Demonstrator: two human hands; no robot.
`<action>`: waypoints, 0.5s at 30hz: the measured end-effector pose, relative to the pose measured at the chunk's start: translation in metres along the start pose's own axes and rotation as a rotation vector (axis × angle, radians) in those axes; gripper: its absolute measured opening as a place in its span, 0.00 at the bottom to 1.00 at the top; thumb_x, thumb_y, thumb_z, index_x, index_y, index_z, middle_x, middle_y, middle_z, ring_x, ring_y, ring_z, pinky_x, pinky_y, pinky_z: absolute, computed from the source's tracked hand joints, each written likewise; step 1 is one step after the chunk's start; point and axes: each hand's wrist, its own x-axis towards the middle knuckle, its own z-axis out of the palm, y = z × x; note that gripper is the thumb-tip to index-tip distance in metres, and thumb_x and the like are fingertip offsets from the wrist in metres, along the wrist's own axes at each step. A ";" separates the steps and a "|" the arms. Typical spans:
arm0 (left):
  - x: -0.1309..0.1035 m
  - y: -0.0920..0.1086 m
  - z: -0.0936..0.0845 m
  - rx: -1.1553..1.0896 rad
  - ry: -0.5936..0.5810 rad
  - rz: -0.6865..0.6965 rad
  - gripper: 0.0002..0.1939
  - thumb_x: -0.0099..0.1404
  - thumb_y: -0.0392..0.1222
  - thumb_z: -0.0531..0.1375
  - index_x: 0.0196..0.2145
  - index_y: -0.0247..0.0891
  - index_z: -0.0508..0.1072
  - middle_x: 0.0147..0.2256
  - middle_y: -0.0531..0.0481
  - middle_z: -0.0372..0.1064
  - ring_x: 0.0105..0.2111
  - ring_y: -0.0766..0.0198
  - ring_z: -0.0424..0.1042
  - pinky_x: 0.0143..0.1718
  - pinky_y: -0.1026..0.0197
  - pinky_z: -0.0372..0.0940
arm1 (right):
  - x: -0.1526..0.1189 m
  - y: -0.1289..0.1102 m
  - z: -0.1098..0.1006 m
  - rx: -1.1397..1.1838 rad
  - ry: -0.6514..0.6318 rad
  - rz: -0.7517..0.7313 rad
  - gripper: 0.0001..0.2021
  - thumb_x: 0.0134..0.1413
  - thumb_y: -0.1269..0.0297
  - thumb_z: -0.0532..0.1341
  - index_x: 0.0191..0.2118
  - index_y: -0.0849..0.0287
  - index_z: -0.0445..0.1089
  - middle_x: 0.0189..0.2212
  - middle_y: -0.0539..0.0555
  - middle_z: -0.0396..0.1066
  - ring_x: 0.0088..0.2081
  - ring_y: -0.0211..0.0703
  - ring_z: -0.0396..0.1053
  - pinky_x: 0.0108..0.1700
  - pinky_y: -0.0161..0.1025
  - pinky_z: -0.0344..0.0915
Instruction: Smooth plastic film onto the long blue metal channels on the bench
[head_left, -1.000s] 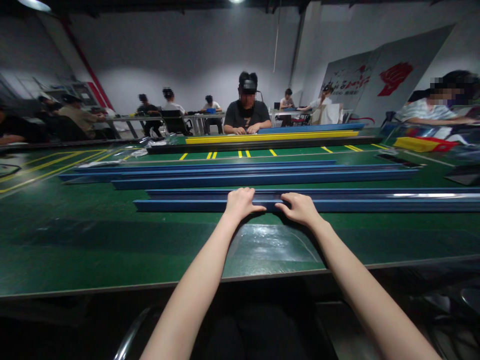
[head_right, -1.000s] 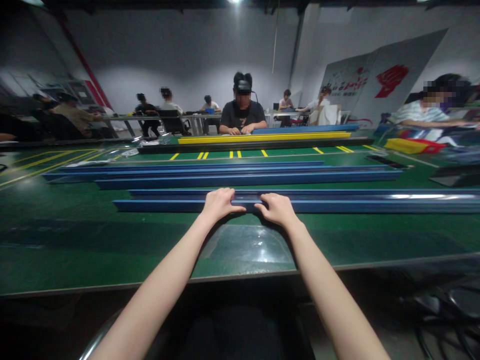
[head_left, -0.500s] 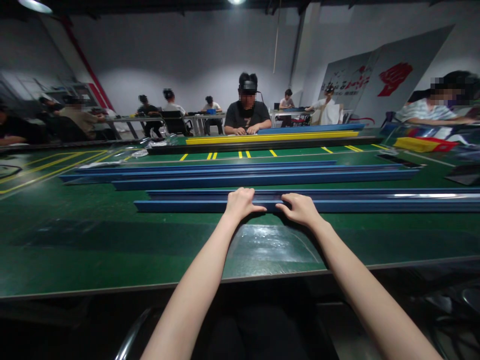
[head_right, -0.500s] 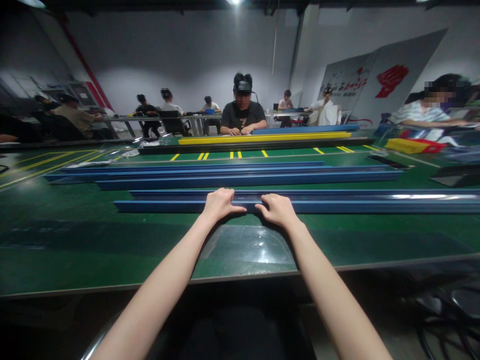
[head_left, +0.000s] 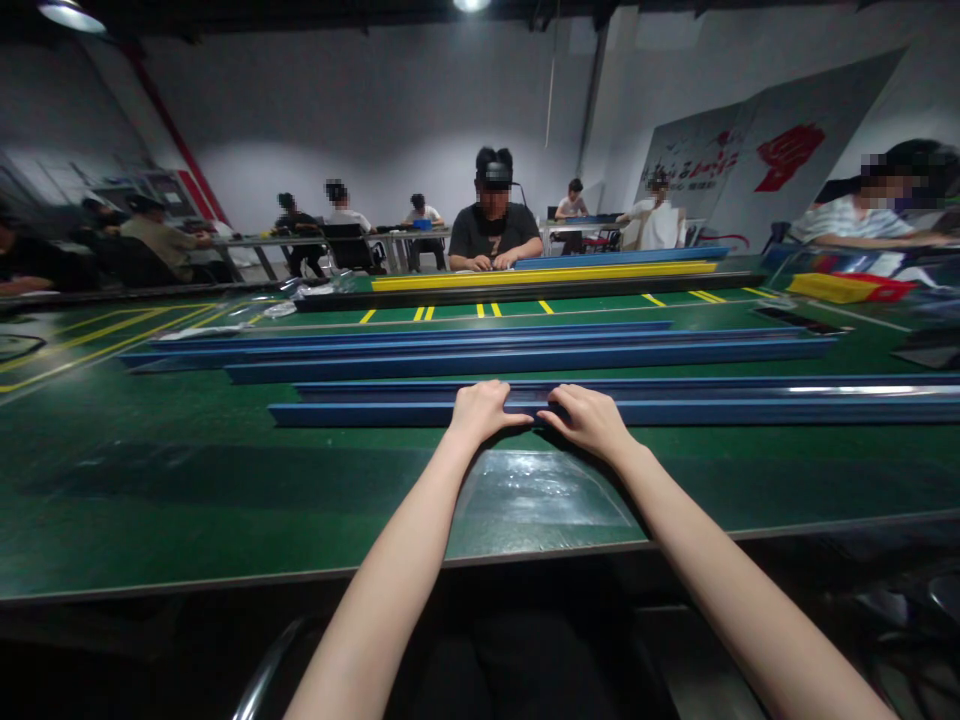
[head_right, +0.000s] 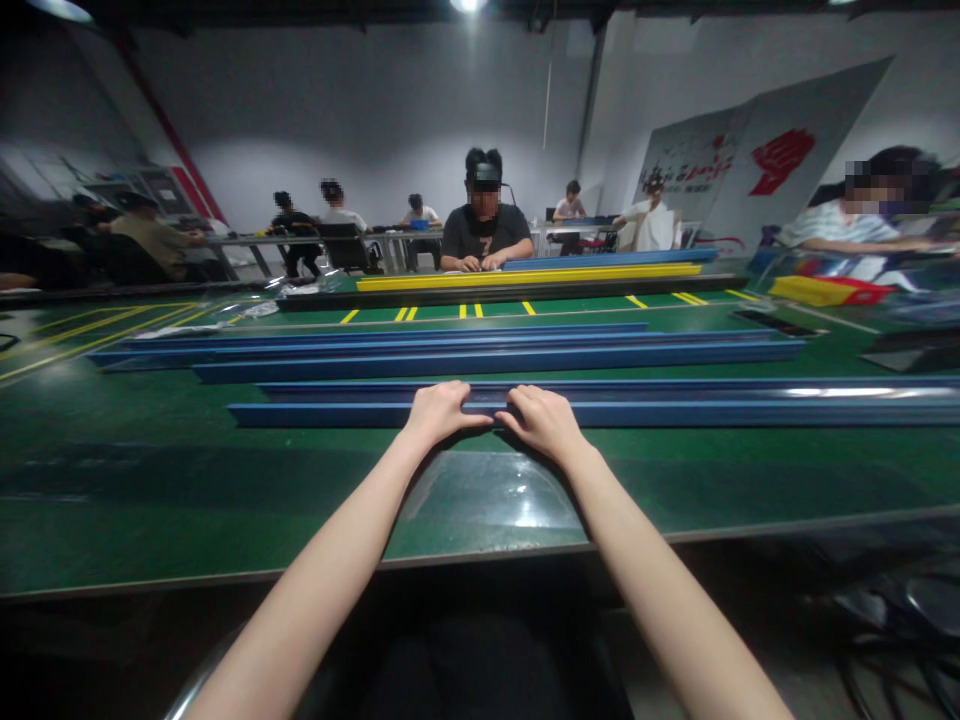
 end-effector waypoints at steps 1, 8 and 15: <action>0.000 0.000 0.001 0.002 0.007 0.005 0.27 0.52 0.66 0.54 0.33 0.37 0.69 0.35 0.47 0.70 0.36 0.58 0.70 0.32 0.63 0.59 | 0.001 0.000 0.001 0.002 0.021 -0.011 0.14 0.57 0.55 0.50 0.34 0.59 0.65 0.31 0.55 0.69 0.34 0.41 0.65 0.35 0.34 0.54; 0.000 0.000 -0.001 0.015 0.042 0.046 0.25 0.52 0.64 0.55 0.32 0.37 0.69 0.32 0.48 0.70 0.34 0.59 0.70 0.28 0.63 0.57 | 0.004 0.001 0.002 0.027 0.082 -0.013 0.12 0.57 0.58 0.51 0.29 0.59 0.65 0.28 0.53 0.68 0.33 0.40 0.64 0.32 0.34 0.54; -0.001 0.007 -0.005 0.005 0.052 0.116 0.23 0.53 0.62 0.56 0.30 0.36 0.68 0.32 0.48 0.69 0.34 0.61 0.68 0.29 0.64 0.56 | 0.001 0.006 -0.004 0.041 0.078 -0.028 0.12 0.56 0.59 0.50 0.27 0.59 0.64 0.26 0.53 0.67 0.30 0.39 0.63 0.30 0.34 0.52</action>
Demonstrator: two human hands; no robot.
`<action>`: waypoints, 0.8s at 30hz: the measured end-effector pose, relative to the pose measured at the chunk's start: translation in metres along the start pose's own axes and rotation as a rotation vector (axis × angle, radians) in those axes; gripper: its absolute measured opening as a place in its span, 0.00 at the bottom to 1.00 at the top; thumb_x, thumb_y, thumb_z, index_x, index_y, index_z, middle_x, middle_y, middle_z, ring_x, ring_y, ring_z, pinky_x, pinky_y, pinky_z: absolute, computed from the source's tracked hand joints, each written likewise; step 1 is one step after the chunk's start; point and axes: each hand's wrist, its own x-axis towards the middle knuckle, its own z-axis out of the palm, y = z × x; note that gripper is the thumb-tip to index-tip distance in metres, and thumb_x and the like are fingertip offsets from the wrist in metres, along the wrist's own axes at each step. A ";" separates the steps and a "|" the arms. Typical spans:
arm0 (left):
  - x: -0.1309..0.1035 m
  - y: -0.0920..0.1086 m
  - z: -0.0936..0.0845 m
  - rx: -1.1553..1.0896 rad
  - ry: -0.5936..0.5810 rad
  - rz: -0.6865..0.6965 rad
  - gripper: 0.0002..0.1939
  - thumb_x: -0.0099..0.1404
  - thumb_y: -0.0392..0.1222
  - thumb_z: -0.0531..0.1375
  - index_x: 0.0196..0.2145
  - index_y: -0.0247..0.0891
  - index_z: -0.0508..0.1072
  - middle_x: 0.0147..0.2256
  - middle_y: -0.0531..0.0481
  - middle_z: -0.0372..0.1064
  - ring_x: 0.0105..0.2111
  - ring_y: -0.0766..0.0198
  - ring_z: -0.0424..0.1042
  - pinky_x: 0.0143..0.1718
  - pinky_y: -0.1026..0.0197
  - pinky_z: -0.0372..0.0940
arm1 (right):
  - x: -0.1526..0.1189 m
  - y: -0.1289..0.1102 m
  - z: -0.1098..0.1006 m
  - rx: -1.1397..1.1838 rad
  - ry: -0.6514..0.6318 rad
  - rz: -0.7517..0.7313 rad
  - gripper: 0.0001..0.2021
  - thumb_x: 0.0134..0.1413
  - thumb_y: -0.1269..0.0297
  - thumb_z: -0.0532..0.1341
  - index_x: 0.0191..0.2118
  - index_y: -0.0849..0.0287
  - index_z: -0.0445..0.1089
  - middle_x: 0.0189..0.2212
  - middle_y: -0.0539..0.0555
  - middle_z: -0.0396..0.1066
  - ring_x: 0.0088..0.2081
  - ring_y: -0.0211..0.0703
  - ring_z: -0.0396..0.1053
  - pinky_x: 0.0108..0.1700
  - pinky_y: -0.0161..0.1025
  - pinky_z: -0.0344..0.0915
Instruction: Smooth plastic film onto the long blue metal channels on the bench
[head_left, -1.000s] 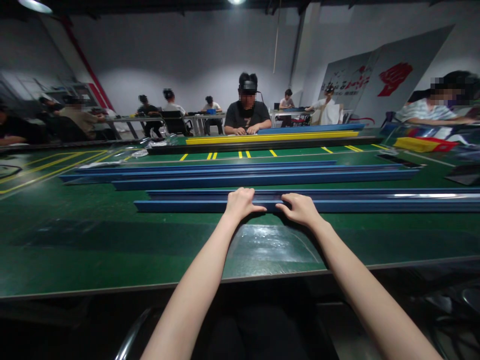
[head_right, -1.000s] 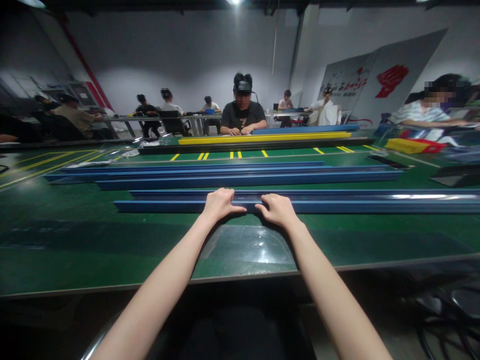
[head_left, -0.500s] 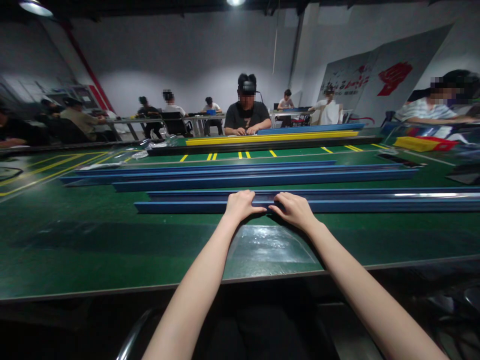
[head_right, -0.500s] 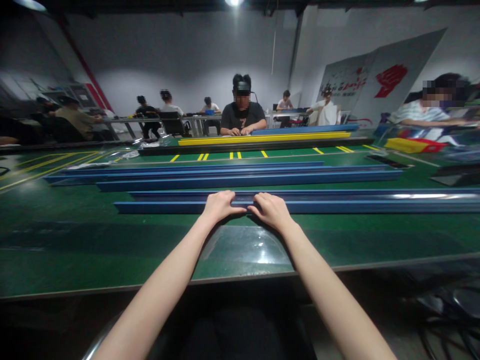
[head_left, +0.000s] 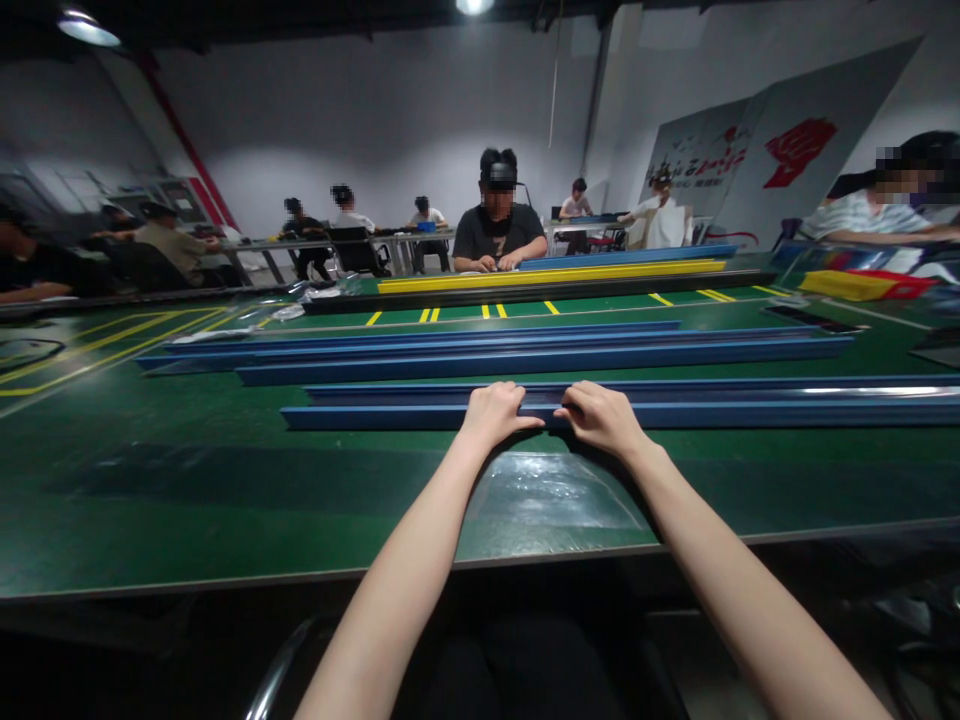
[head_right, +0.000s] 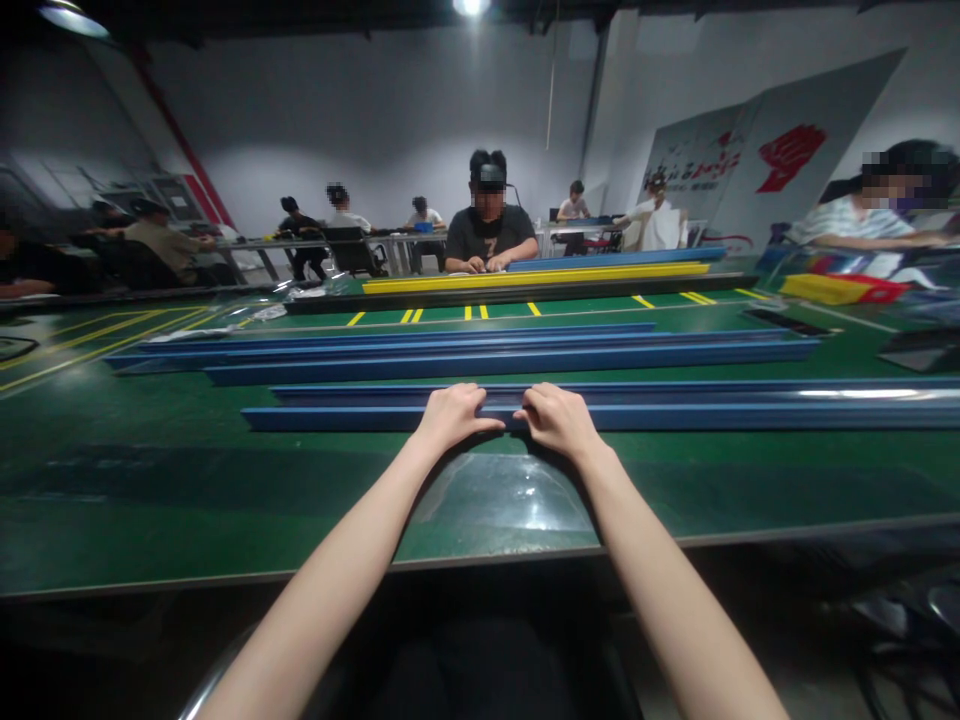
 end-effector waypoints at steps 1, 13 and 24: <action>0.000 0.002 -0.001 -0.005 0.004 0.014 0.23 0.54 0.61 0.56 0.30 0.36 0.68 0.32 0.48 0.69 0.34 0.61 0.68 0.29 0.64 0.57 | -0.001 0.002 -0.001 -0.001 0.000 0.003 0.12 0.56 0.59 0.51 0.27 0.59 0.64 0.26 0.53 0.67 0.30 0.39 0.63 0.30 0.33 0.52; 0.002 0.013 -0.001 -0.048 0.038 0.118 0.16 0.59 0.54 0.55 0.29 0.37 0.69 0.33 0.49 0.68 0.35 0.63 0.66 0.31 0.64 0.58 | -0.012 0.014 -0.009 -0.003 0.014 0.080 0.11 0.51 0.59 0.54 0.24 0.59 0.65 0.23 0.52 0.66 0.27 0.38 0.62 0.28 0.34 0.51; 0.003 0.012 -0.001 -0.038 0.040 0.138 0.16 0.60 0.53 0.55 0.29 0.37 0.69 0.33 0.50 0.69 0.36 0.62 0.67 0.31 0.64 0.59 | -0.013 0.015 -0.004 0.069 0.025 0.111 0.11 0.51 0.58 0.54 0.25 0.58 0.65 0.26 0.53 0.69 0.30 0.41 0.65 0.31 0.34 0.55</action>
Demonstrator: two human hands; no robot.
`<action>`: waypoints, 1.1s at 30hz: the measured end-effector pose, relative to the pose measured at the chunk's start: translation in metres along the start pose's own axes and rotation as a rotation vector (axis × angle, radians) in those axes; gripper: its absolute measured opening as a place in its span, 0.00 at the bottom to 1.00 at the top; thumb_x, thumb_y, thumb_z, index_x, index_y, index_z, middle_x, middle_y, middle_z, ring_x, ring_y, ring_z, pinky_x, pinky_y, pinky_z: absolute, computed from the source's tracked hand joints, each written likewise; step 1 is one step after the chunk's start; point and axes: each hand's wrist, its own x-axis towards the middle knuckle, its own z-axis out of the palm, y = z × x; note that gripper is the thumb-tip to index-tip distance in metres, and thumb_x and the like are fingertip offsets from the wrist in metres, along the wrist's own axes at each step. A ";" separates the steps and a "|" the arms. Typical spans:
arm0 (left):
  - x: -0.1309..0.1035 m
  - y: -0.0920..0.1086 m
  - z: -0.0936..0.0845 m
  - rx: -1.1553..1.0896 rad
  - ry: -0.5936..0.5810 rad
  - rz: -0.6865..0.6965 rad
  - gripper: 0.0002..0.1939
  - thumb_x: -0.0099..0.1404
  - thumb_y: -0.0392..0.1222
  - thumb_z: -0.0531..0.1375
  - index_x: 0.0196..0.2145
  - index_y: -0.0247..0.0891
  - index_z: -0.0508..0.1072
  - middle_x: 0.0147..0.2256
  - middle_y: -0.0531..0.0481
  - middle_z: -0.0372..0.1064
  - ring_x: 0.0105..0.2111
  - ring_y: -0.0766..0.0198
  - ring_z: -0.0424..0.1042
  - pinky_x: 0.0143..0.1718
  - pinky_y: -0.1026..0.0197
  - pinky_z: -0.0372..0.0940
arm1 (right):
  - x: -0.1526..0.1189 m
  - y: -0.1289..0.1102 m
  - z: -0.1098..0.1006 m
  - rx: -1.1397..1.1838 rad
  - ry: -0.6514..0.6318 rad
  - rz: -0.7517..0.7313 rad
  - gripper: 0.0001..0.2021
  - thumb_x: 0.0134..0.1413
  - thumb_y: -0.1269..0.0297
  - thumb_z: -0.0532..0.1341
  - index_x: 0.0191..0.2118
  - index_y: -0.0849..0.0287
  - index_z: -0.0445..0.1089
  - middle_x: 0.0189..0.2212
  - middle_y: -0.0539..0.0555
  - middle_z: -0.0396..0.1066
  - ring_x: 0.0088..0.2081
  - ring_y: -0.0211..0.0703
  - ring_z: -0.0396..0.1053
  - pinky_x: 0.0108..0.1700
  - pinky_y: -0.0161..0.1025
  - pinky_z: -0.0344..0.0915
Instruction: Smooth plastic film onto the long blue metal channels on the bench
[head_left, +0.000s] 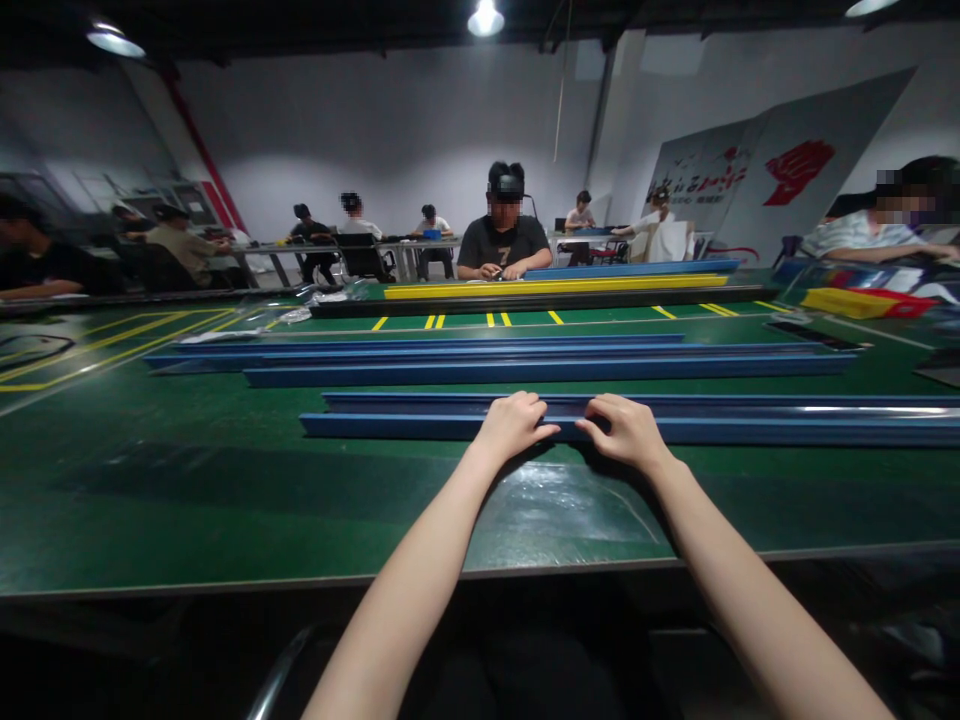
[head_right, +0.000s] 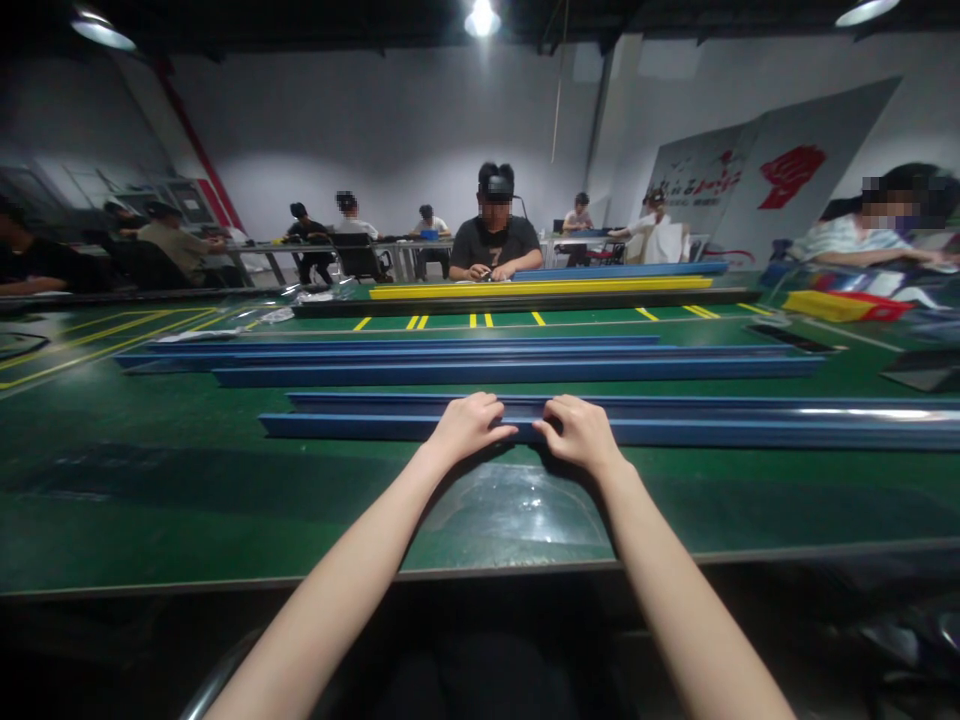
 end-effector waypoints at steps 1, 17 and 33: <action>0.000 0.000 0.000 0.001 -0.002 -0.002 0.16 0.60 0.53 0.55 0.29 0.37 0.69 0.33 0.50 0.69 0.36 0.62 0.67 0.31 0.64 0.59 | 0.000 0.000 0.000 -0.002 0.001 0.000 0.11 0.51 0.58 0.54 0.25 0.58 0.66 0.26 0.53 0.69 0.30 0.41 0.65 0.31 0.34 0.55; 0.000 0.000 -0.001 -0.012 -0.017 -0.009 0.15 0.60 0.52 0.55 0.29 0.37 0.68 0.32 0.49 0.67 0.36 0.63 0.66 0.32 0.64 0.59 | 0.001 -0.004 -0.002 0.019 -0.022 0.038 0.11 0.50 0.58 0.54 0.26 0.58 0.67 0.27 0.53 0.70 0.31 0.41 0.66 0.32 0.34 0.56; 0.000 0.000 -0.003 -0.010 -0.025 -0.002 0.15 0.61 0.52 0.54 0.29 0.37 0.68 0.32 0.49 0.67 0.36 0.63 0.66 0.31 0.64 0.59 | 0.001 -0.002 0.000 0.025 -0.029 0.055 0.12 0.50 0.57 0.54 0.25 0.58 0.67 0.27 0.53 0.70 0.31 0.41 0.66 0.32 0.34 0.55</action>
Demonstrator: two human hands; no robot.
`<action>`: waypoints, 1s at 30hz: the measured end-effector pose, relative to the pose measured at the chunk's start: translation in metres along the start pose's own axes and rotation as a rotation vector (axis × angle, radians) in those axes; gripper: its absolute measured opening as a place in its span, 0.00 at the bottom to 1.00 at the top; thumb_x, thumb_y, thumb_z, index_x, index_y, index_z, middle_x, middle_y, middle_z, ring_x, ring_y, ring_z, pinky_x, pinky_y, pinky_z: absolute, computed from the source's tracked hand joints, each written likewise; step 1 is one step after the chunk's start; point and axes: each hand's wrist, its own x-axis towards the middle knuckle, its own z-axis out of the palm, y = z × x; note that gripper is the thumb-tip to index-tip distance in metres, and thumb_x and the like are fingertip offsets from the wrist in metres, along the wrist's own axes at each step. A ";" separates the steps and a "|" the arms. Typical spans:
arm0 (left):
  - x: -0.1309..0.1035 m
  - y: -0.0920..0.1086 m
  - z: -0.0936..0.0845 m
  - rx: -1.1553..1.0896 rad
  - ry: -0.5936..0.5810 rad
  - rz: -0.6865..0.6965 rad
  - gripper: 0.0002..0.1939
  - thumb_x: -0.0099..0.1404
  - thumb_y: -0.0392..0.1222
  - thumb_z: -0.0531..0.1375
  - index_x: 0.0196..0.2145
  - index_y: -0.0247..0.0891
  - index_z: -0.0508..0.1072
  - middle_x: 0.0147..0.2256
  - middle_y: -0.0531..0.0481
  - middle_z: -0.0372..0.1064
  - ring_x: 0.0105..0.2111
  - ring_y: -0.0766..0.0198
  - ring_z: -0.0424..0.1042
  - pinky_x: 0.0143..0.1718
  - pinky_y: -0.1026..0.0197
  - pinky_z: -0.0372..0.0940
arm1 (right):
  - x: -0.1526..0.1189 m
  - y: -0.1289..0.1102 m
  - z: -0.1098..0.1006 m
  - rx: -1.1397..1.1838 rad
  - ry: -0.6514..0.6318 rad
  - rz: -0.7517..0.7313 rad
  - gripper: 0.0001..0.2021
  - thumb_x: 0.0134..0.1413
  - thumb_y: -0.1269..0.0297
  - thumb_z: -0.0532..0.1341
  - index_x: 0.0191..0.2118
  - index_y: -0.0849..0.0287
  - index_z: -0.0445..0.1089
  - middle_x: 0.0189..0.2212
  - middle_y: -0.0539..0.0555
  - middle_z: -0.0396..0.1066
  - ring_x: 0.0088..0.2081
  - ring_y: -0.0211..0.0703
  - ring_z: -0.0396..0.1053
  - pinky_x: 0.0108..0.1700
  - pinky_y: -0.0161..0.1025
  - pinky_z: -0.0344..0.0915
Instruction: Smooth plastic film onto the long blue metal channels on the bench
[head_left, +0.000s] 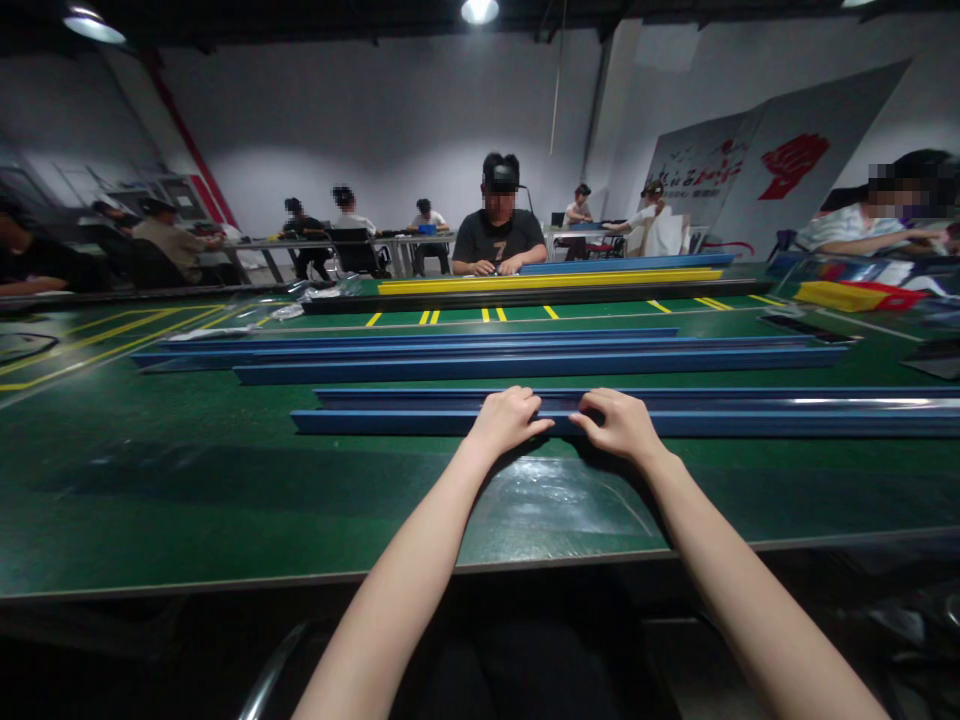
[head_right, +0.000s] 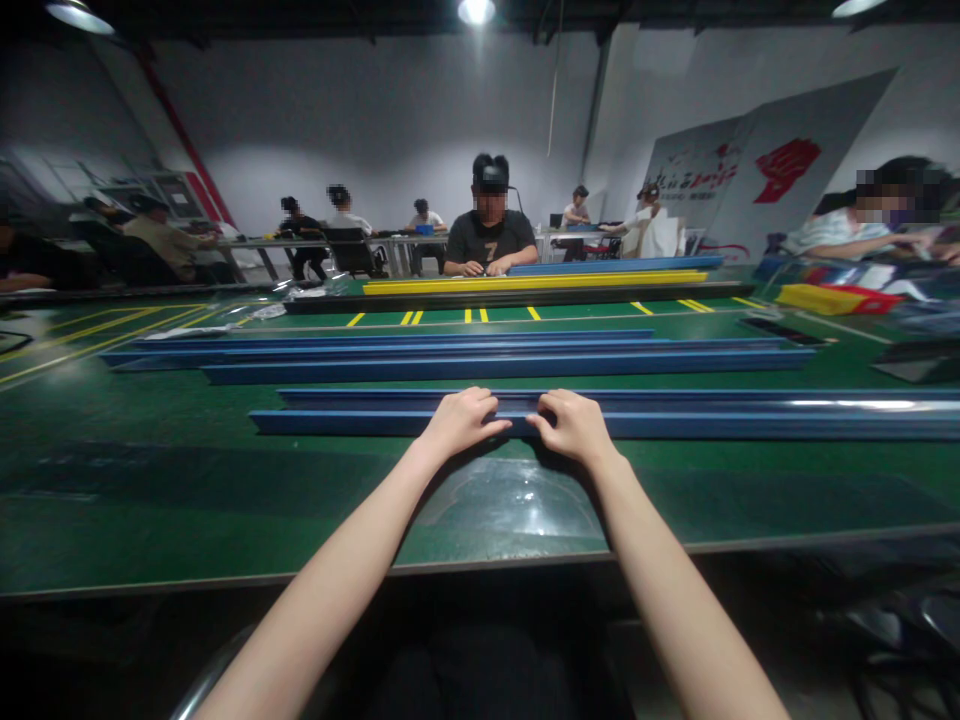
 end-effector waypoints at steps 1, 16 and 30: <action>0.000 0.000 0.000 0.000 0.002 0.000 0.15 0.61 0.52 0.54 0.29 0.37 0.68 0.32 0.49 0.67 0.36 0.63 0.66 0.31 0.64 0.59 | 0.000 0.000 0.000 -0.001 0.002 0.001 0.12 0.50 0.56 0.54 0.25 0.58 0.67 0.27 0.53 0.70 0.31 0.41 0.66 0.32 0.34 0.55; 0.000 0.000 -0.001 0.000 0.000 0.001 0.15 0.61 0.52 0.54 0.29 0.37 0.68 0.33 0.49 0.67 0.36 0.63 0.66 0.32 0.64 0.59 | 0.000 0.000 0.000 -0.010 -0.003 0.004 0.12 0.50 0.56 0.54 0.25 0.58 0.67 0.27 0.53 0.70 0.31 0.41 0.66 0.31 0.34 0.55; 0.000 0.001 -0.002 -0.008 -0.013 -0.005 0.14 0.61 0.52 0.54 0.29 0.37 0.68 0.33 0.49 0.68 0.37 0.62 0.66 0.32 0.63 0.59 | 0.000 0.001 0.000 -0.009 0.000 0.012 0.12 0.50 0.56 0.54 0.25 0.58 0.67 0.27 0.53 0.70 0.31 0.41 0.66 0.31 0.34 0.55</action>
